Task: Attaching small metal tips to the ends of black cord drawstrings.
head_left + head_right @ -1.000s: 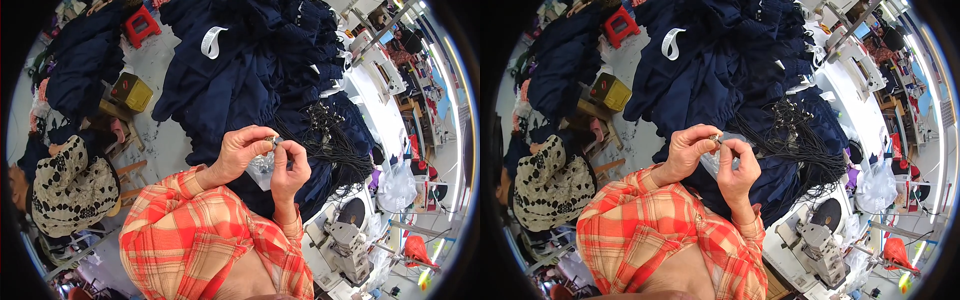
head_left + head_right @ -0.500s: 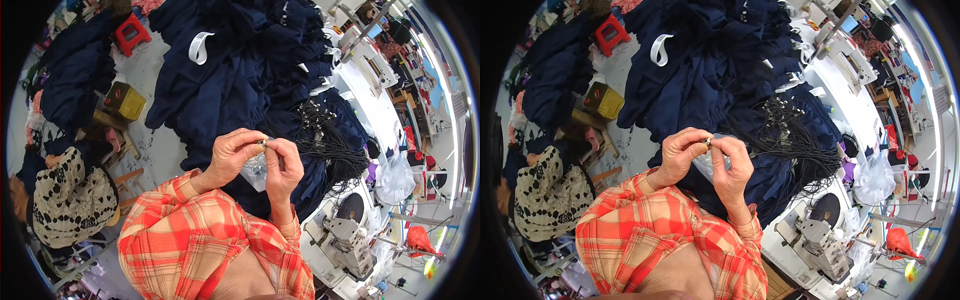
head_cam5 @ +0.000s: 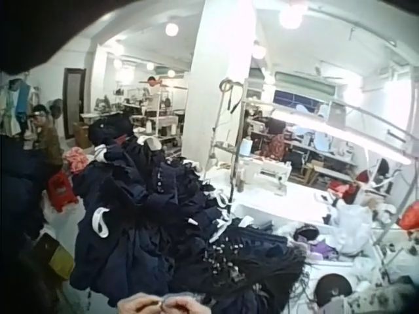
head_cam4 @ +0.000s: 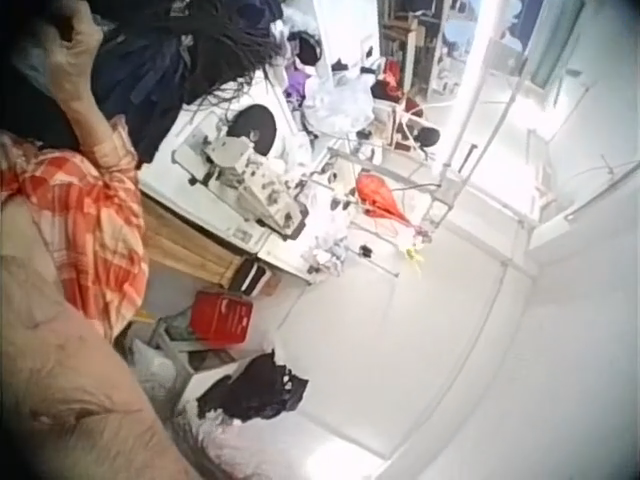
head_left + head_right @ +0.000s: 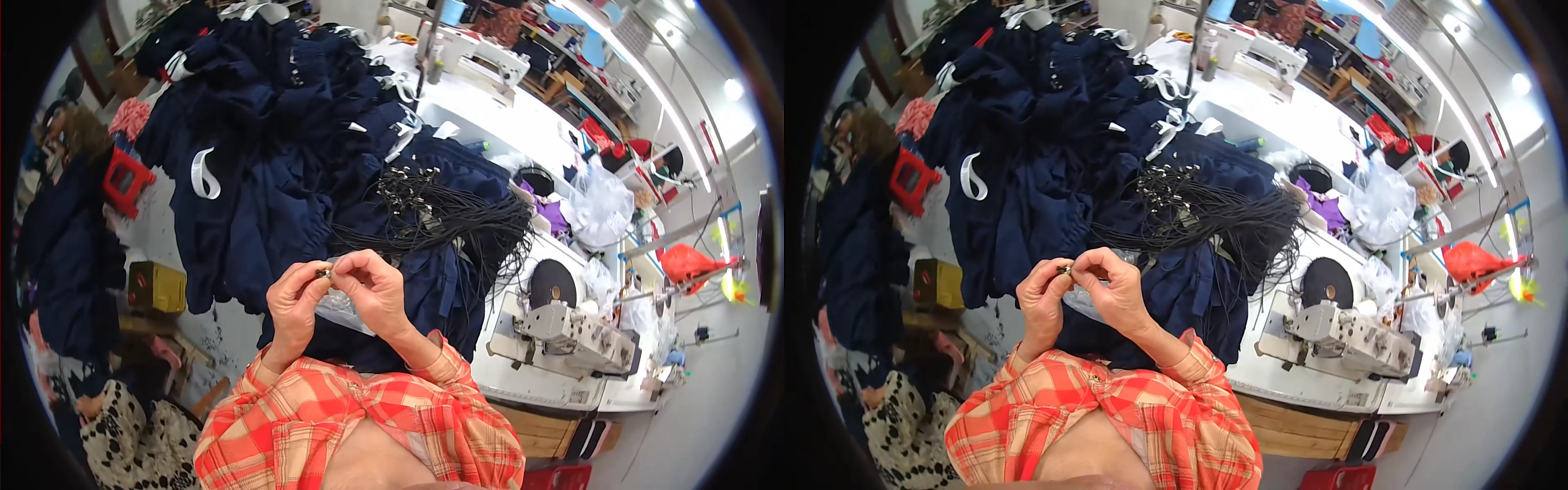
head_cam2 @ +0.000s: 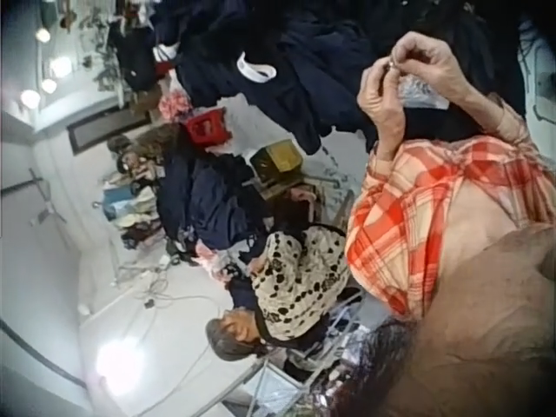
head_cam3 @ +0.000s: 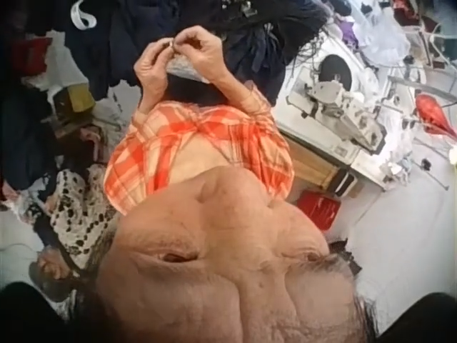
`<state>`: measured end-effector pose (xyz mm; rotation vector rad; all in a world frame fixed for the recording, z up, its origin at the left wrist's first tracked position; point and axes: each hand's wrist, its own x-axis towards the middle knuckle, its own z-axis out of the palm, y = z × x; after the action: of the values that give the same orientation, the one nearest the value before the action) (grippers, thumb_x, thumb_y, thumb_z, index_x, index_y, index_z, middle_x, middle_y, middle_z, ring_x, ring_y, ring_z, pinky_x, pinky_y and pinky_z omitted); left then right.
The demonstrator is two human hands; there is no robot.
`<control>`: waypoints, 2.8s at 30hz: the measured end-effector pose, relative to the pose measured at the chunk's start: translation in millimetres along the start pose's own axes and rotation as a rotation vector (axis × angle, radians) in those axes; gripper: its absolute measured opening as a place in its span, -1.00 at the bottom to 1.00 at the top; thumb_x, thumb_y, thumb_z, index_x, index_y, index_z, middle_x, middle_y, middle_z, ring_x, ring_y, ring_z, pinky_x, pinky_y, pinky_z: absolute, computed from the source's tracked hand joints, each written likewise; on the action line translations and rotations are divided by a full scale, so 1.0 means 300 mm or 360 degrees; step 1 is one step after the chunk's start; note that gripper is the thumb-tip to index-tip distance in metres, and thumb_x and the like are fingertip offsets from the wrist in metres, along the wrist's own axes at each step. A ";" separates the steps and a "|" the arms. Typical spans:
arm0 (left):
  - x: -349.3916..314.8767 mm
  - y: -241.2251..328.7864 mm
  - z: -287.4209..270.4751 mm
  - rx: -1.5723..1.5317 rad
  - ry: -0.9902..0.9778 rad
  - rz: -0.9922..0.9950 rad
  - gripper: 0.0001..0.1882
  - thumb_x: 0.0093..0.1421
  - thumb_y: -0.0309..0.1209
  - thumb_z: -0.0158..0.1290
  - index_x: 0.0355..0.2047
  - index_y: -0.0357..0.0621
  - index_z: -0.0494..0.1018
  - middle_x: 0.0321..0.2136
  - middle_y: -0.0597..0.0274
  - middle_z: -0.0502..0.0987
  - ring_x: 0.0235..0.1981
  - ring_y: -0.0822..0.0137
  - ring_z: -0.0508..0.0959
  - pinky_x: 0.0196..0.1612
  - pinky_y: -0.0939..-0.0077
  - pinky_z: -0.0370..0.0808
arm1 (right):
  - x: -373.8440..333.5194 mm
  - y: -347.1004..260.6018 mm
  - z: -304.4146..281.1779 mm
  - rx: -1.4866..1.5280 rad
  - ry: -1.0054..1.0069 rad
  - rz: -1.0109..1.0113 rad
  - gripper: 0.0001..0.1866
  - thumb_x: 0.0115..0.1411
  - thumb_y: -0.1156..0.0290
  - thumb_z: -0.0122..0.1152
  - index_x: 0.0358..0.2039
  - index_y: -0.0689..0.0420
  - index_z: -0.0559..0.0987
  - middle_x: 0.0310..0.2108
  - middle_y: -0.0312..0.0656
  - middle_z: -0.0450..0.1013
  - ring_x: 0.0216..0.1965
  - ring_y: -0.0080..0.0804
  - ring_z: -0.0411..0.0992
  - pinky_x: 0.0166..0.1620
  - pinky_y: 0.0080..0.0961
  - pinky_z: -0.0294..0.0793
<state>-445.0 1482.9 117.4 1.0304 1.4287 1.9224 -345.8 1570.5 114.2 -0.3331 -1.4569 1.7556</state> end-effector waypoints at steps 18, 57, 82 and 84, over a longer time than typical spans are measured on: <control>0.003 0.004 0.003 0.1015 0.0069 0.0627 -0.75 -0.03 -0.63 0.07 -0.28 -0.23 0.46 -0.44 0.11 0.48 -0.47 0.27 0.50 -0.42 0.56 0.42 | 0.005 -0.030 0.007 -0.1331 -0.0044 -0.0558 -0.90 -0.01 0.62 0.18 -0.42 0.23 0.50 -0.47 -0.12 0.49 -0.47 -0.31 0.49 -0.41 -0.54 0.45; 0.018 -0.086 0.031 -0.0352 -0.0033 0.0008 -0.85 0.13 -0.50 0.04 -0.30 -0.30 0.48 -0.32 0.28 0.44 -0.29 0.53 0.39 -0.20 0.68 0.32 | 0.044 -0.120 -0.013 -0.0487 0.0134 -0.0655 -0.94 0.23 0.58 -0.16 -0.28 0.26 0.26 -0.62 -0.17 0.33 -0.67 -0.63 0.21 -0.56 -0.74 0.20; 0.036 -0.090 0.003 -0.0580 -0.0115 -0.0068 -0.82 0.14 -0.48 0.03 -0.26 -0.30 0.48 -0.29 0.26 0.36 -0.29 0.49 0.33 -0.18 0.64 0.27 | 0.107 -0.157 -0.014 -0.1617 -0.0250 -0.0688 -0.85 -0.18 0.67 0.23 -0.54 0.17 0.52 -0.59 -0.26 0.43 -0.59 -0.43 0.35 -0.51 -0.58 0.32; 0.028 -0.076 -0.003 -0.0434 -0.0092 -0.0024 -0.83 0.13 -0.50 0.03 -0.27 -0.31 0.47 -0.30 0.27 0.36 -0.29 0.50 0.34 -0.19 0.66 0.27 | 0.105 -0.163 -0.008 -0.1593 -0.0298 -0.0726 -0.85 -0.19 0.68 0.22 -0.54 0.18 0.52 -0.59 -0.25 0.43 -0.58 -0.41 0.35 -0.50 -0.57 0.33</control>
<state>-451.1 1495.9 97.9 0.9346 1.1019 1.9922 -344.1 1595.0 167.0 -0.3014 -2.2589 0.6124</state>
